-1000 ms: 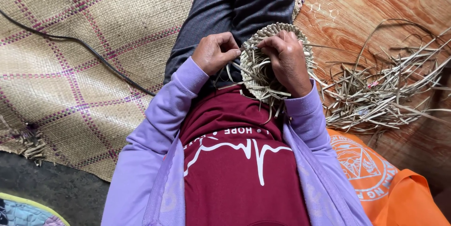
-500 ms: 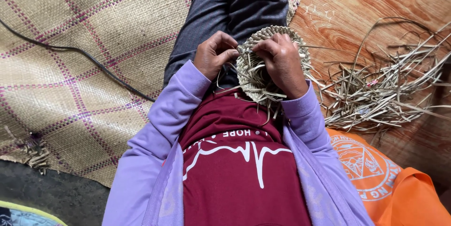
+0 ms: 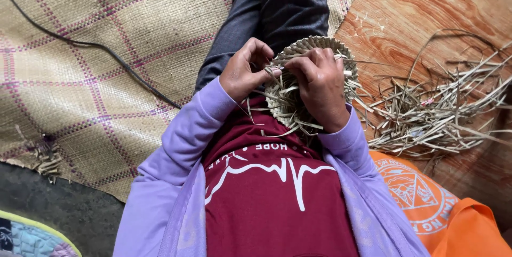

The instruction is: Weaving the sides of a small basket using dried plant fibers while sitting on a mat.

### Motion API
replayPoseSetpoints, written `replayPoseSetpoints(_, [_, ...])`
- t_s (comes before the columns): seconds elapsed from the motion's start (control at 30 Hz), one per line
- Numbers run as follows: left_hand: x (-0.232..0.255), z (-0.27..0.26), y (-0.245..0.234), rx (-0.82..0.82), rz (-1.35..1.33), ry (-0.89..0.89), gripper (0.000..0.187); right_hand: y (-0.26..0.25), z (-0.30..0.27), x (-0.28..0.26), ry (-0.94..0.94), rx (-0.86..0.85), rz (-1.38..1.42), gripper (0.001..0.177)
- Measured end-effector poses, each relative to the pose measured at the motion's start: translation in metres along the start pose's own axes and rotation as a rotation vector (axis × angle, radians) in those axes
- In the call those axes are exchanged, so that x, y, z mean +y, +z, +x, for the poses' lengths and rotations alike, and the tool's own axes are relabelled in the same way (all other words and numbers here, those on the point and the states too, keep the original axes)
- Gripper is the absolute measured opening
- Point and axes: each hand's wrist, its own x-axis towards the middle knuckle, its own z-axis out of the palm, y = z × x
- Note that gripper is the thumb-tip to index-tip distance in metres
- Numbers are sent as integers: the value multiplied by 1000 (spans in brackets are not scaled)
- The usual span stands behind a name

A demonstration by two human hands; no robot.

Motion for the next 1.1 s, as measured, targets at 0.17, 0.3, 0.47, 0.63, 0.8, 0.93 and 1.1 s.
replayPoseSetpoints(0.17, [-3,-11,-10,7,80,49,35,10,5,7,-55,-11,24,9])
replayPoseSetpoints(0.3, [-16,4,-13,-80,-98,-92,20,17,1,22,-47,-33,21,11])
replayPoseSetpoints(0.47, [-35,11,-16,-89,5,-172,17,7,3,20,-50,-57,-75,16])
replayPoseSetpoints(0.63, [-33,18,-22,-136,23,-223,18,1,-2,33,-6,-91,-132,23])
replayPoseSetpoints(0.8, [-18,21,-15,-79,-21,-202,18,-1,-4,40,92,-106,-95,20])
replayPoseSetpoints(0.93, [34,0,-2,274,698,303,36,7,-7,47,118,-96,-43,20])
replayPoseSetpoints(1.1, [116,-20,61,248,649,896,12,10,-2,27,95,-59,-111,13])
